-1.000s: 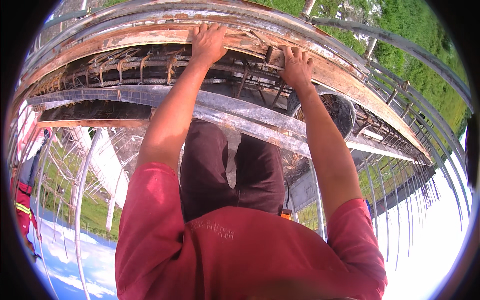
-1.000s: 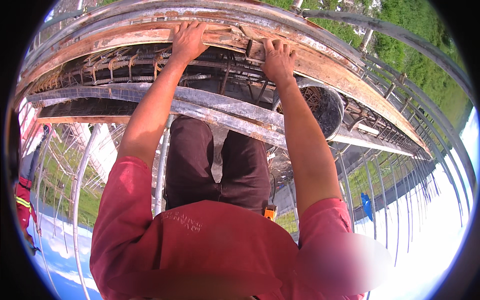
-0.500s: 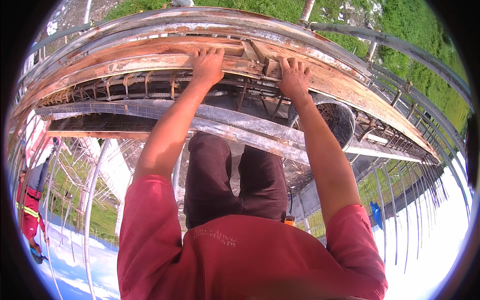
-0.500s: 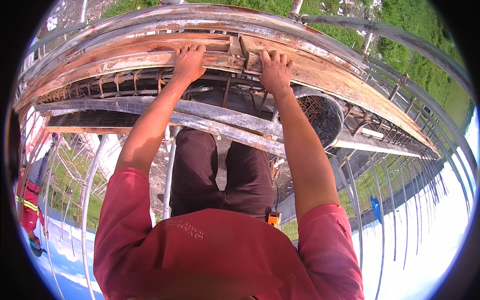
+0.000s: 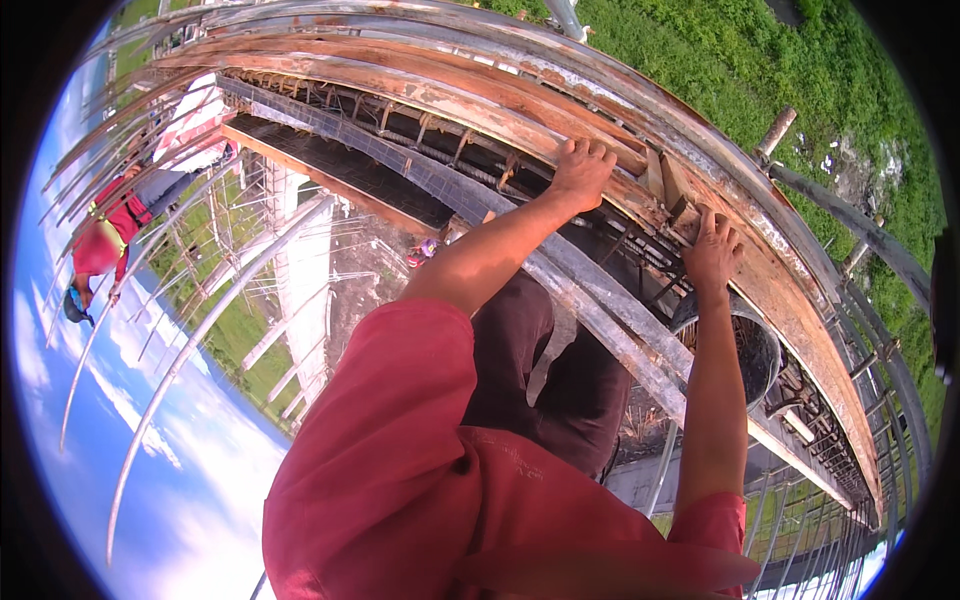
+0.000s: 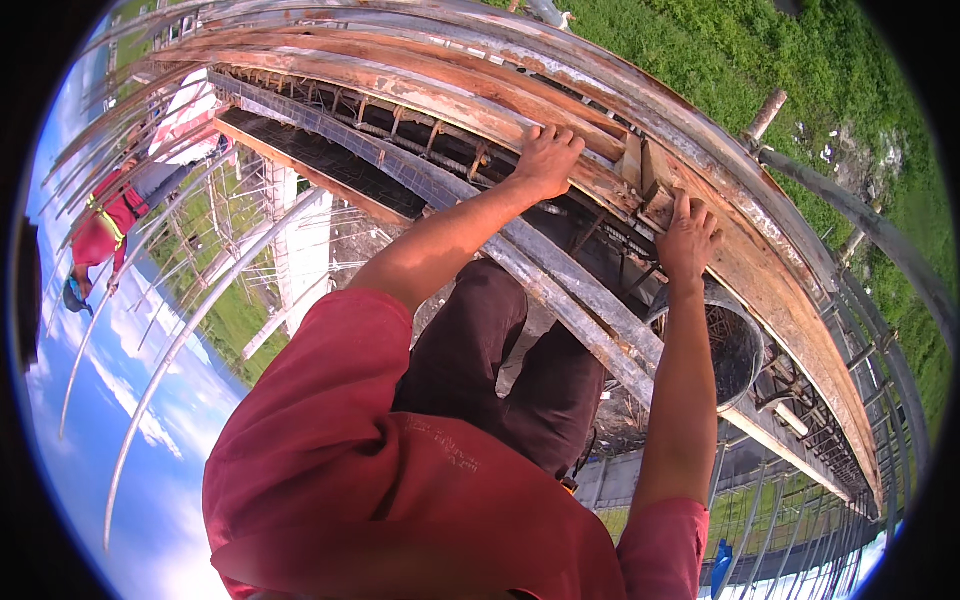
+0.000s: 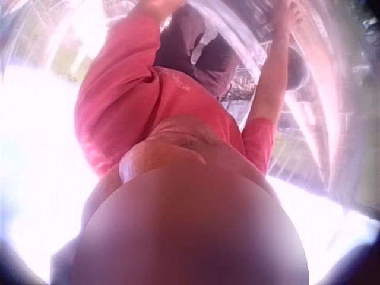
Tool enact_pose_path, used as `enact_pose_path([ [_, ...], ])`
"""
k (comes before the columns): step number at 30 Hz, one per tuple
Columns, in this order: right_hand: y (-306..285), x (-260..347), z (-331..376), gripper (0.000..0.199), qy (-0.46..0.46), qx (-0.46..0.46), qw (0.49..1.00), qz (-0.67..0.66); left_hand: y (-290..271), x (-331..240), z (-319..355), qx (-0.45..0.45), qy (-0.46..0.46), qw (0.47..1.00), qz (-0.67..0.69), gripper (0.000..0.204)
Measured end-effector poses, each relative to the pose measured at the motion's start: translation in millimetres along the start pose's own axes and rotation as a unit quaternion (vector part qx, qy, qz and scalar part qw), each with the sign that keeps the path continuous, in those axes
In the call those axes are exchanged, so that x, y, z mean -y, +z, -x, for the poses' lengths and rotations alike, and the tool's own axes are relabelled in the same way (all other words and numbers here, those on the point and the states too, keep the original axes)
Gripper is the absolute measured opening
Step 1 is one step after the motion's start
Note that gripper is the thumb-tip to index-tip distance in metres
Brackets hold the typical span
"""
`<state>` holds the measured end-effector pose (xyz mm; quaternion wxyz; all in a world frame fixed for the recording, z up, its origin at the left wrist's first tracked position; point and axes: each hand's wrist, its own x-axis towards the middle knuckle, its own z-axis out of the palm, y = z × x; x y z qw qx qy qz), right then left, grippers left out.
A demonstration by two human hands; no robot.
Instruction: The person walks along a narrow scaffolding platform and adjusts wooden planks and metal poles. They use both hands to position the planks and occasionally reach for a bucket of nails while maintaining balance on the structure.
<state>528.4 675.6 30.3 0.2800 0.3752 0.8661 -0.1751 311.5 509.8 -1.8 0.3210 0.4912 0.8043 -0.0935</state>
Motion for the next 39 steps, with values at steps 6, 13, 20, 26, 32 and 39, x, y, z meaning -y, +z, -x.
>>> enact_pose_path([
  [6, -2, 1, 2, 0.079, 0.001, -0.004, 1.0, -0.012, -2, 0, 2, 0.007, 0.002, 1.0, 0.008, 0.06],
  [13, -2, 1, 2, 0.08, -0.001, -0.008, 1.0, -0.028, 0, 0, 3, -0.003, -0.003, 1.0, -0.002, 0.063],
  [20, 1, 0, 2, 0.08, -0.003, -0.015, 1.0, -0.018, 5, 0, 3, -0.028, -0.005, 1.0, -0.003, 0.063],
  [26, 2, -1, 2, 0.08, -0.012, -0.019, 1.0, -0.019, 1, 0, 3, -0.007, -0.007, 1.0, -0.001, 0.063],
  [32, 6, -4, 0, 0.082, -0.007, -0.022, 1.0, -0.003, -1, 0, -1, 0.019, -0.007, 1.0, 0.008, 0.065],
  [39, 10, -8, 1, 0.084, -0.011, -0.03, 0.999, 0.008, 8, 4, -10, 0.04, 0.022, 0.999, 0.011, 0.062],
])
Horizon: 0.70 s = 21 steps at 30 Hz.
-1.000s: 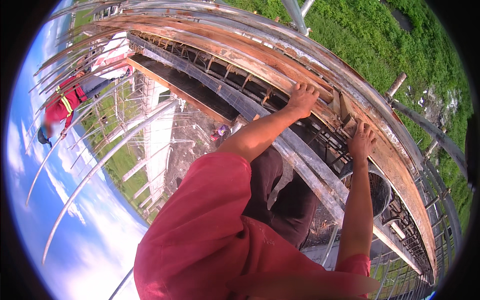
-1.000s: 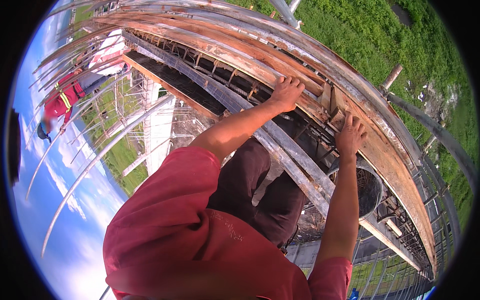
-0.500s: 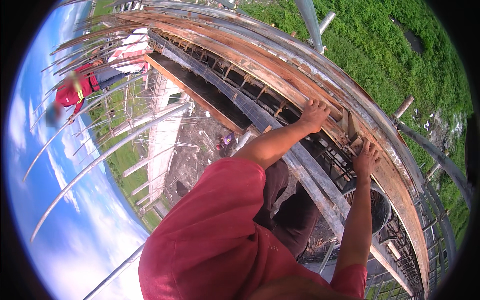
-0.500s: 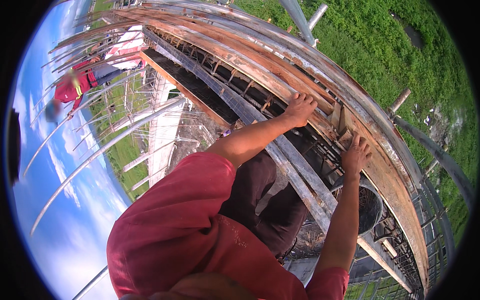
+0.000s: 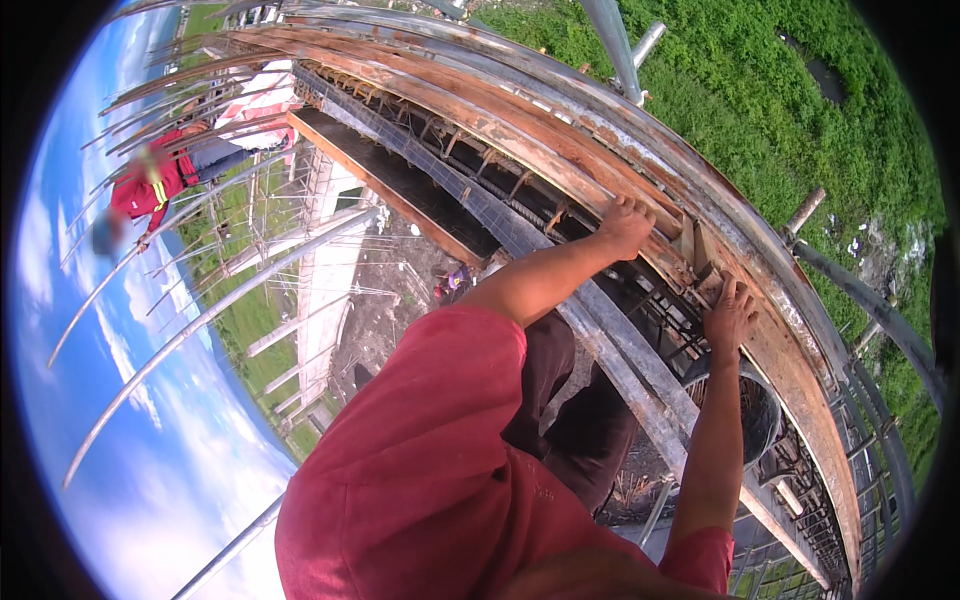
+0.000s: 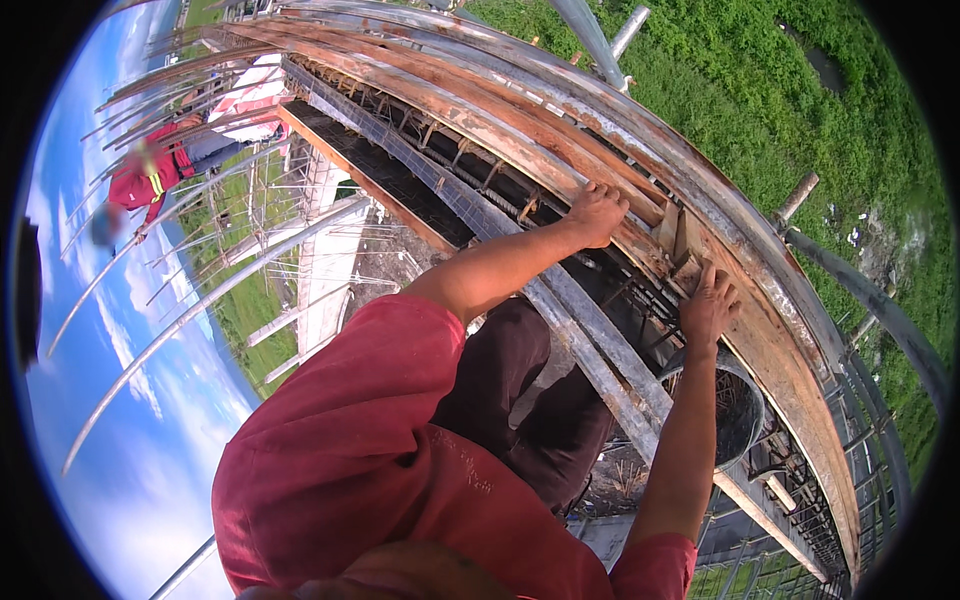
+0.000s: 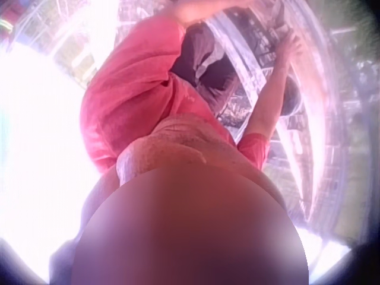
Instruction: The person walks along a narrow scaffolding platform and adjusts wooden planks and metal poles. They use both hands to position the planks and occasionally reach for a bucket of nails while maintaining balance on the structure.
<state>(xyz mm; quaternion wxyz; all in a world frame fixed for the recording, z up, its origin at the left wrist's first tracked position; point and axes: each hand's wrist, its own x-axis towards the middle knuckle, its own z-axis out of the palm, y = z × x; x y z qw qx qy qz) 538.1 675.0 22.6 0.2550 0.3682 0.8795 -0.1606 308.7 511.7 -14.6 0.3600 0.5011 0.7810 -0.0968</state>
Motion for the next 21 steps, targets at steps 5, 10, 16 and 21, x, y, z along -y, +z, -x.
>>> enact_pose_path([
  [5, -8, 4, 1, 0.087, -0.005, 0.034, 0.999, -0.028, 3, -1, 3, -0.022, -0.012, 0.998, -0.056, 0.063],
  [10, -12, 11, -2, 0.086, 0.02, 0.047, 0.999, -0.005, 5, 3, 1, -0.006, 0.0, 1.0, -0.022, 0.059],
  [16, -3, -1, -2, 0.08, -0.012, 0.024, 1.0, -0.002, 5, 2, 0, -0.022, -0.015, 0.999, -0.026, 0.061],
  [21, -3, -14, -11, 0.074, -0.028, 0.064, 0.997, -0.045, -16, -3, -3, 0.039, -0.013, 0.998, -0.039, 0.062],
])
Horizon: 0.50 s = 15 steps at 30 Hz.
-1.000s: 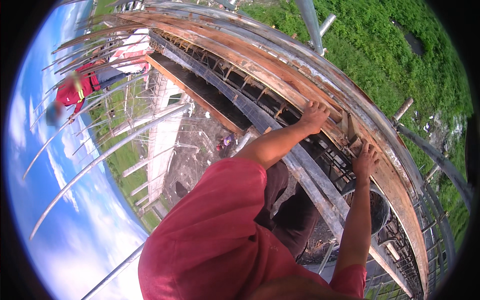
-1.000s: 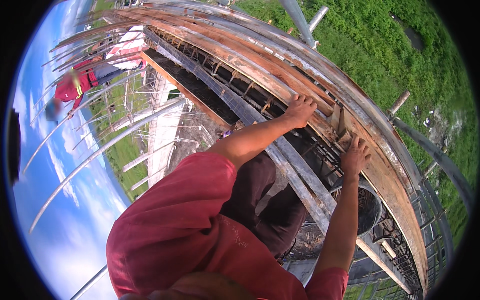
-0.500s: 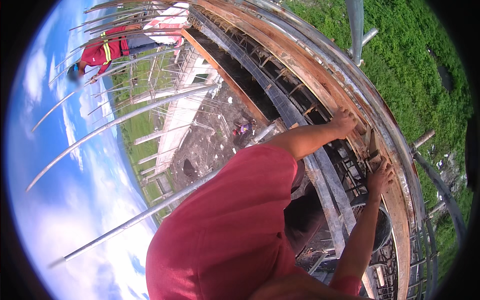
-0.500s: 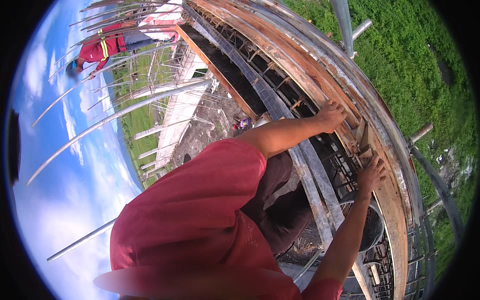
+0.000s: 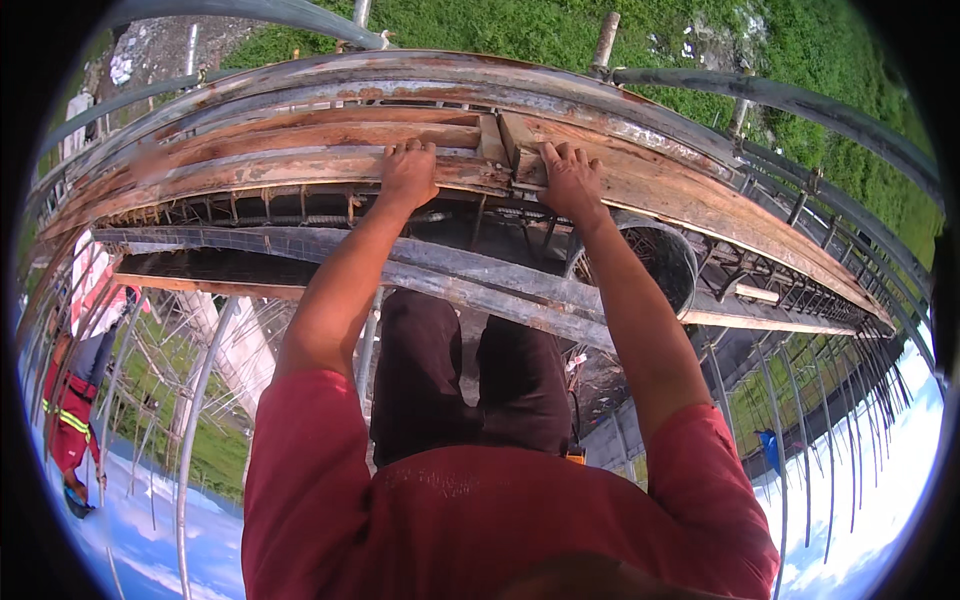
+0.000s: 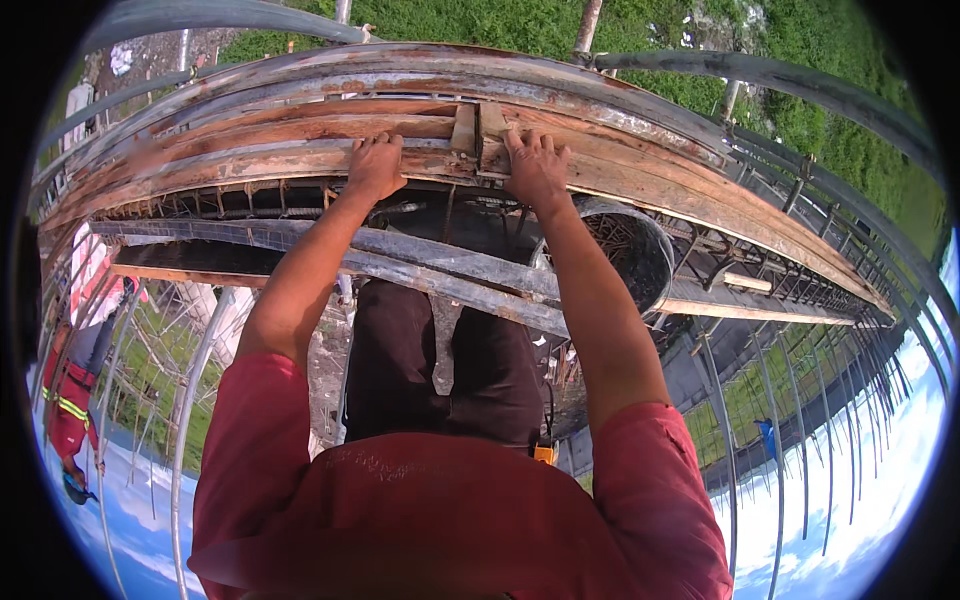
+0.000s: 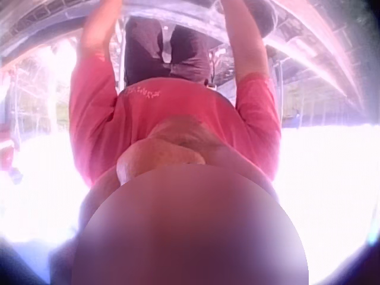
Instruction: The person walks along a narrow scaffolding platform and adjusts wooden planks and metal poles. They use both hands to position the planks and occasionally reach for a bucket of nails while maintaining balance on the structure.
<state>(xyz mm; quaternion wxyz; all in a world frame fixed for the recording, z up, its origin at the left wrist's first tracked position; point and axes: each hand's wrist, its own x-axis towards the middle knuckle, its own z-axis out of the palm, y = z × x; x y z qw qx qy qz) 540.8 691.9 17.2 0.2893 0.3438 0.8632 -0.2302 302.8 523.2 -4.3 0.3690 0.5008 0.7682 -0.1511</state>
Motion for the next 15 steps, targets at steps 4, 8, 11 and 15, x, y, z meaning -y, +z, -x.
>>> enact_pose_path([
  [4, -10, 4, 0, 0.073, 0.011, 0.022, 1.0, 0.004, -18, 4, -9, 0.054, 0.063, 0.997, -0.009, 0.054],
  [8, -9, 6, -1, 0.076, 0.015, 0.032, 0.999, 0.017, -20, 6, -15, 0.076, 0.075, 0.994, 0.004, 0.052],
  [11, -2, 4, -3, 0.083, 0.021, 0.026, 0.999, 0.031, -18, 4, -14, 0.08, 0.055, 0.995, 0.014, 0.051],
  [15, 6, 3, -2, 0.049, 0.011, -0.007, 1.0, 0.025, -19, -3, -13, 0.061, 0.043, 0.997, 0.013, 0.049],
])
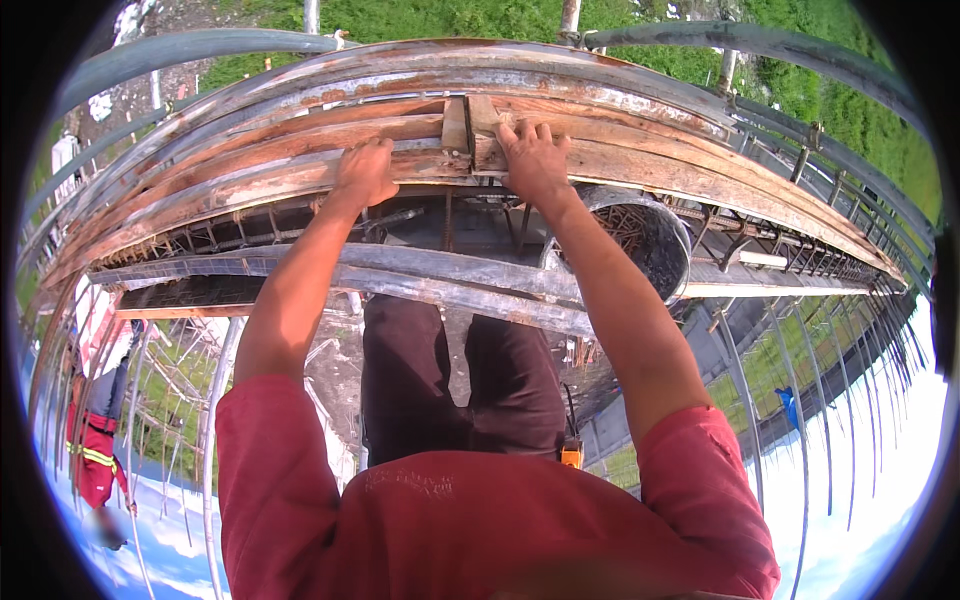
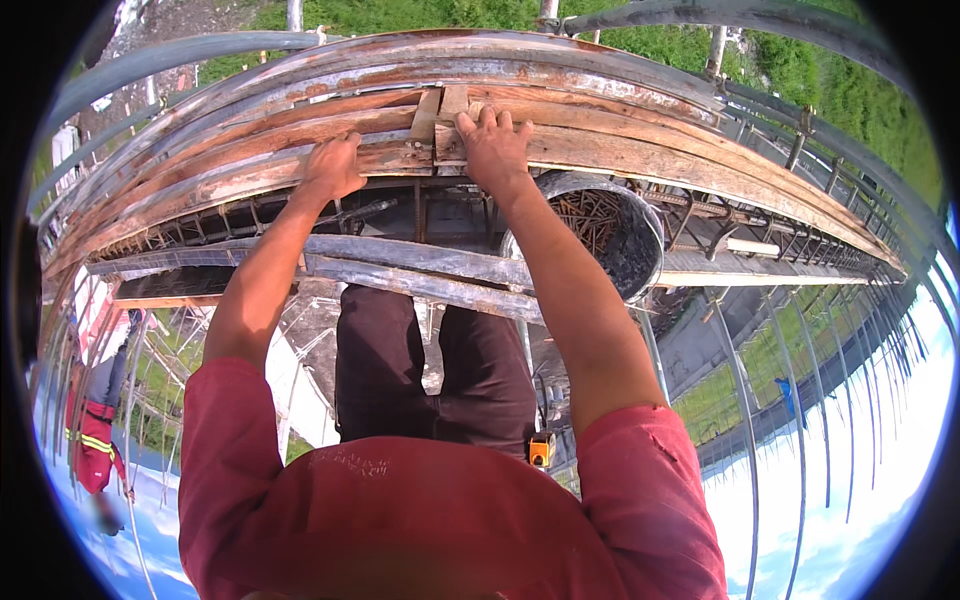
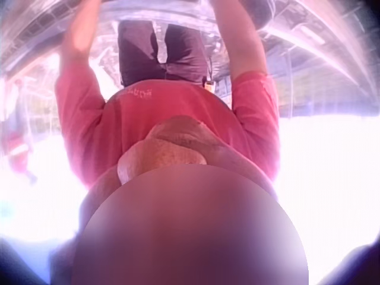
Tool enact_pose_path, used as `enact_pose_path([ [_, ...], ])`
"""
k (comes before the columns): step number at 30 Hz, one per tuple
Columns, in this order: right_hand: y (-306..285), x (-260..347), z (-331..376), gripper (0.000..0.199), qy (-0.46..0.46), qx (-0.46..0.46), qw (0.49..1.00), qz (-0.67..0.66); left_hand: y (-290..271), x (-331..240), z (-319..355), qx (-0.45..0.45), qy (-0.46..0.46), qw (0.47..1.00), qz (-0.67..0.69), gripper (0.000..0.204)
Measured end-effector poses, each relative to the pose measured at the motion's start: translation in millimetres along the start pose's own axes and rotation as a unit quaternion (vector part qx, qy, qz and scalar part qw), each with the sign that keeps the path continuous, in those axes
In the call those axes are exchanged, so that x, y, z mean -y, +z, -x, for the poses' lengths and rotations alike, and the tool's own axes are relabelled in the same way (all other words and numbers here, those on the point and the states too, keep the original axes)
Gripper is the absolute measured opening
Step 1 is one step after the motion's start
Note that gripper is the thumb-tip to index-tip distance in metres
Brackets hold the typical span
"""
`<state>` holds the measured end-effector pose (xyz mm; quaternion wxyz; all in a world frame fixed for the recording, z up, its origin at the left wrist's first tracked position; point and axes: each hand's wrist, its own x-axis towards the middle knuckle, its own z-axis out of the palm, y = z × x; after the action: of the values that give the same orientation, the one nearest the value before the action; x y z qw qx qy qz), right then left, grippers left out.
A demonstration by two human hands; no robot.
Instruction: The person walks along a narrow scaffolding platform and adjusts wooden planks and metal poles. They use both hands to position the planks and occasionally reach for a bucket of nails while maintaining balance on the structure.
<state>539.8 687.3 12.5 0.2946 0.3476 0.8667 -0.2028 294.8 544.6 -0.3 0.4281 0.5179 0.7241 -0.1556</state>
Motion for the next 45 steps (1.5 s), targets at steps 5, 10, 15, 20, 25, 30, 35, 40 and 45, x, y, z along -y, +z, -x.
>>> enact_pose_path([
  [5, -1, 2, 0, 0.046, 0.0, -0.013, 1.0, 0.007, -1, -6, 2, 0.018, -0.027, 0.999, -0.001, 0.044],
  [10, -1, 3, -2, 0.053, -0.007, -0.012, 1.0, 0.012, 7, 0, -3, -0.019, -0.003, 0.999, 0.025, 0.034],
  [15, -4, 6, -1, 0.071, 0.001, 0.006, 1.0, 0.013, 11, 2, -4, -0.049, 0.002, 0.998, 0.026, 0.033],
  [20, -12, 10, -1, 0.079, 0.02, 0.05, 0.998, 0.035, 7, 1, -3, -0.034, 0.005, 0.999, 0.037, 0.041],
  [25, -7, 9, -1, 0.079, 0.014, 0.023, 0.999, 0.035, 8, 1, -6, -0.019, -0.001, 0.999, 0.031, 0.042],
  [30, 3, 6, 0, 0.054, 0.014, -0.005, 1.0, 0.02, -1, -5, -7, 0.005, -0.014, 1.0, 0.012, 0.041],
  [35, 2, 5, 1, 0.039, 0.006, -0.037, 0.999, 0.023, -16, -14, -2, 0.014, -0.028, 0.999, 0.019, 0.043],
  [40, 2, 5, 0, 0.04, 0.004, -0.035, 0.999, 0.023, -10, -14, -6, 0.035, -0.036, 0.998, 0.024, 0.043],
  [45, 1, 5, -2, 0.072, 0.009, -0.023, 0.999, 0.021, 1, -7, -5, -0.024, -0.013, 1.0, 0.009, 0.04],
])
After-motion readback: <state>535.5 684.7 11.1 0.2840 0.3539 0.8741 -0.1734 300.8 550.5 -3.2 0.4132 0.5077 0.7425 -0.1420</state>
